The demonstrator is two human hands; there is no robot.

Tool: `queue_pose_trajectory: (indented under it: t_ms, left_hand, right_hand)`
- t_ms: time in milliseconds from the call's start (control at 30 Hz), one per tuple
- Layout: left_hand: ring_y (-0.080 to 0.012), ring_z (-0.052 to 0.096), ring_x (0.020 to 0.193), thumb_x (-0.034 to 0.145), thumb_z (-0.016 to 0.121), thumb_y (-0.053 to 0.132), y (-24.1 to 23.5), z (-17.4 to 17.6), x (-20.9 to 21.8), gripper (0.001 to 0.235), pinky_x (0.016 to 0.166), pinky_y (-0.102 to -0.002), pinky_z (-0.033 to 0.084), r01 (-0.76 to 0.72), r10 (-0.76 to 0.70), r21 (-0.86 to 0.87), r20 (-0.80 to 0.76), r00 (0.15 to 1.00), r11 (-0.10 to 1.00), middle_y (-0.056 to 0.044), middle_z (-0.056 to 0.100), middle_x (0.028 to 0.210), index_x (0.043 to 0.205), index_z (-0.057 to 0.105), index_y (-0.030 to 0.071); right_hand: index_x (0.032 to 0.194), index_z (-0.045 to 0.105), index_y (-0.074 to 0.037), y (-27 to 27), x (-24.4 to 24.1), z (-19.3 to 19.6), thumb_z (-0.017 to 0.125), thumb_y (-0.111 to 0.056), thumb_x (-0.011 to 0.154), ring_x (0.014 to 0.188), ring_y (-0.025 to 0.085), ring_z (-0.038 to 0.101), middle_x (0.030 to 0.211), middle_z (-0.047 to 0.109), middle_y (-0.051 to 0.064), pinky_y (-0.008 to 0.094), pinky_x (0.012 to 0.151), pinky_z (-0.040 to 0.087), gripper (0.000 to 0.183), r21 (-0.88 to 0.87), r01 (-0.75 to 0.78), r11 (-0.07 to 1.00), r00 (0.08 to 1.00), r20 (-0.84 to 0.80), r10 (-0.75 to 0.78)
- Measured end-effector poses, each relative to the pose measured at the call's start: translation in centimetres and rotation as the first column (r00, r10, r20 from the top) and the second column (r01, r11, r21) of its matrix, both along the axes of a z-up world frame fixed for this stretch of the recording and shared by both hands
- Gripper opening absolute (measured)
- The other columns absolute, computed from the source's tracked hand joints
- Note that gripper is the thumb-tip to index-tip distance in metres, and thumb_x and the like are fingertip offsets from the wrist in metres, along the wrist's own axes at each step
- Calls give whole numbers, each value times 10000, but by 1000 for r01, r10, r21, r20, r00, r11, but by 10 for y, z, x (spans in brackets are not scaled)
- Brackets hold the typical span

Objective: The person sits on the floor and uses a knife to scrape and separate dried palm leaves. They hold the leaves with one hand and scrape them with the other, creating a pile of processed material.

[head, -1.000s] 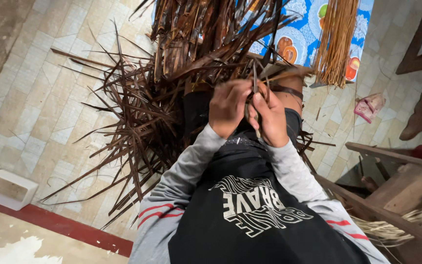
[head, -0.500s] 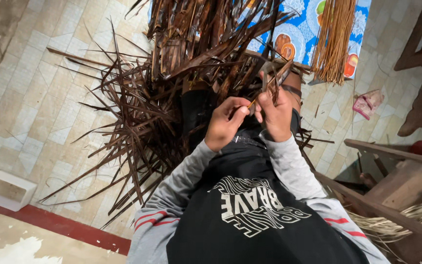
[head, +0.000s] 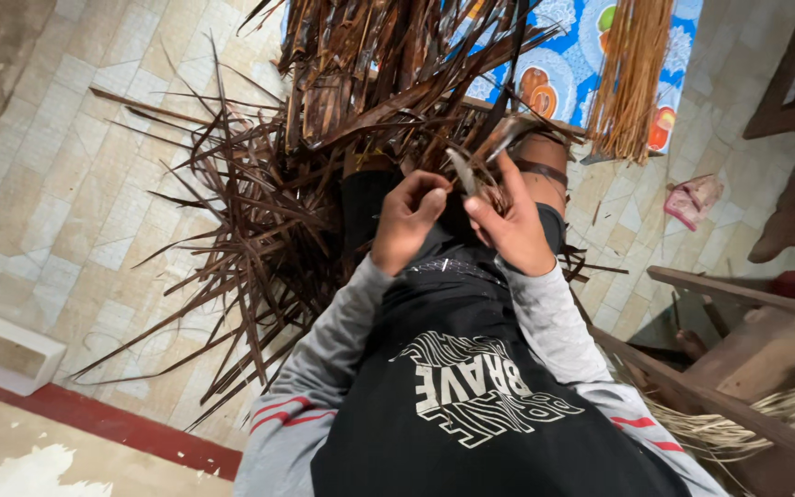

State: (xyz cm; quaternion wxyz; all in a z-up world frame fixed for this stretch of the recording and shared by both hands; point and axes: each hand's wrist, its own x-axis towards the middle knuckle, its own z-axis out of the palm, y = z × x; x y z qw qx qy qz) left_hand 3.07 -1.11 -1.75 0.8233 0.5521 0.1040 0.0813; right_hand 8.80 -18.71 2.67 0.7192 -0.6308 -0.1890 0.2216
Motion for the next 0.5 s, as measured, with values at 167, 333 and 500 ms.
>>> queue_pose_trajectory:
  t_ms: [167, 333, 500]
  left_hand:
    - [-59, 568, 607, 992, 648, 84, 4, 16, -8, 121, 517, -201, 452, 51, -52, -79, -11, 999, 996, -28, 611, 688, 1071, 738, 62]
    - [-63, 476, 479, 989, 649, 49, 1, 11, -14, 116, 399, -189, 356, 75, -74, -216, 11, 997, 974, -51, 527, 584, 1076, 719, 19]
    - [-67, 444, 468, 1006, 631, 68, 6, 10, -23, 108, 390, -195, 340, 102, -103, -198, 4, 995, 975, -54, 504, 587, 1069, 705, 20]
  right_hand:
    - [1680, 191, -145, 7, 17, 11, 611, 52, 1059, 431, 175, 546, 665, 577, 148, 245, 307, 441, 775, 40, 23, 999, 1000, -18, -22]
    - [1717, 118, -141, 5, 37, 30, 605, 121, 1050, 490, 143, 568, 711, 615, 85, 231, 334, 434, 866, -76, 95, 993, 993, 84, -88]
    - [1413, 588, 0, 4, 44, 18, 632, 15, 1068, 426, 153, 538, 617, 585, 124, 250, 336, 394, 348, -143, 189, 971, 972, 165, -165]
